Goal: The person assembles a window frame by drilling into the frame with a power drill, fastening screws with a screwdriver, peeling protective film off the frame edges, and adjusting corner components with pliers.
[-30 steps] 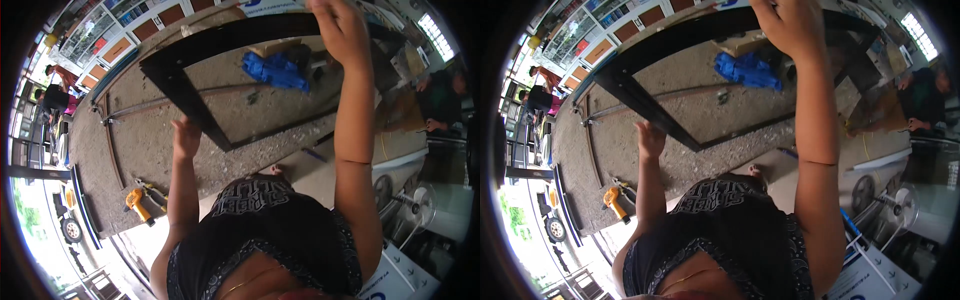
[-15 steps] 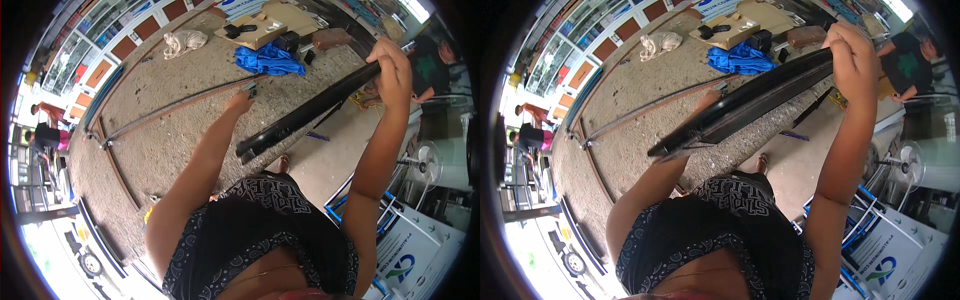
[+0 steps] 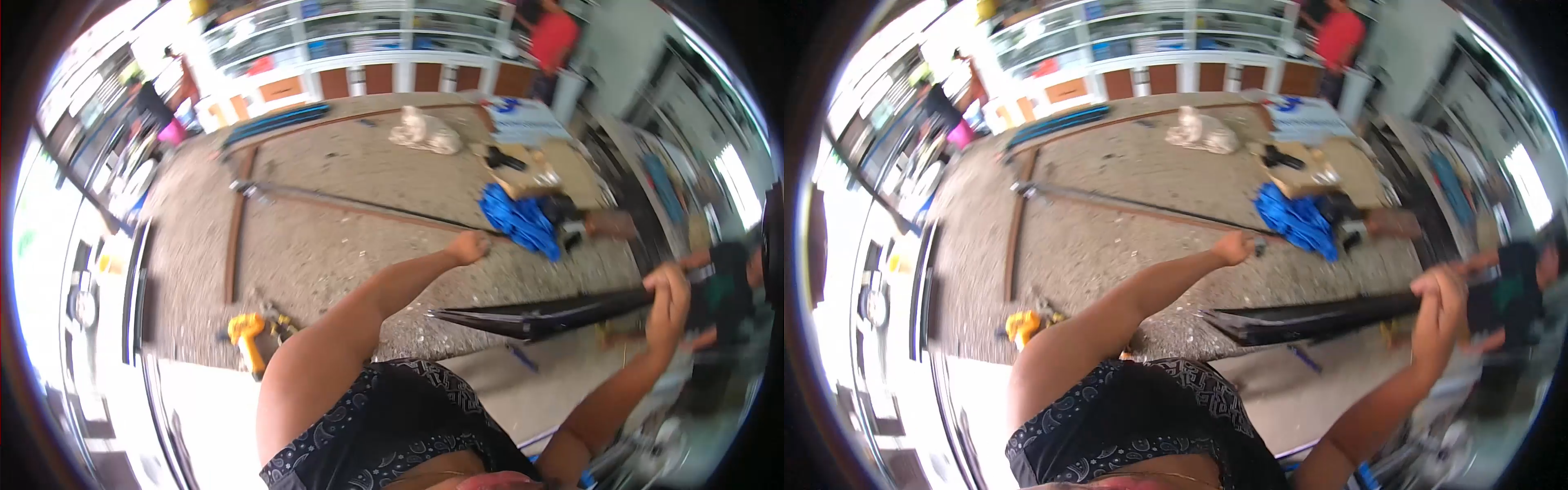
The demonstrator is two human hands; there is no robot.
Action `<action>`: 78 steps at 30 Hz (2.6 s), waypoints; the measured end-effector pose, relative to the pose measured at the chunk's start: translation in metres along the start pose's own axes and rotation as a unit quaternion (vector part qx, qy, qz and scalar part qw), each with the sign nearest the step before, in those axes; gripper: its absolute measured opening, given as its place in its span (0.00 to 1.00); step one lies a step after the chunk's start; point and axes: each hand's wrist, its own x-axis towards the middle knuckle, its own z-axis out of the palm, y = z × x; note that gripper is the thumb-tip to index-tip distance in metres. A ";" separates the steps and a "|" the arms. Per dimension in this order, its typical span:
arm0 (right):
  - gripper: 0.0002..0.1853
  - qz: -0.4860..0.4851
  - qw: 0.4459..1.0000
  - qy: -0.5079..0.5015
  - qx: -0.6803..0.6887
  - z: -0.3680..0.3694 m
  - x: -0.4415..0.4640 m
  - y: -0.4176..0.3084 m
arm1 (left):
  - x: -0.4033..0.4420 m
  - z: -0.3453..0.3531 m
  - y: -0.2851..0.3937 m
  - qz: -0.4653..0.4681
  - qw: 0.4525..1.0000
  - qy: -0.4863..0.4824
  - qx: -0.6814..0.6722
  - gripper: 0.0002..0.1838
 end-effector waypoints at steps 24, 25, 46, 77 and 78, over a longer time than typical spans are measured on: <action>0.30 -0.081 0.853 -0.245 0.454 0.045 0.103 -0.022 | -0.054 -0.260 0.433 0.276 0.854 0.056 0.439 0.07; 0.28 -0.083 0.840 -0.249 0.475 0.046 0.104 -0.021 | -0.060 -0.261 0.446 0.249 0.864 0.028 0.437 0.08; 0.17 -0.061 0.823 -0.272 0.495 0.040 0.107 -0.034 | -0.334 0.011 0.031 -0.537 0.737 0.248 0.328 0.36; 0.19 0.004 0.824 -0.236 0.516 0.036 0.088 -0.026 | -0.477 -0.100 -0.080 -0.593 0.659 0.448 -0.115 0.15; 0.19 0.018 0.823 -0.232 0.518 0.035 0.087 -0.025 | -0.475 -0.108 -0.051 -0.452 0.656 0.517 -0.314 0.12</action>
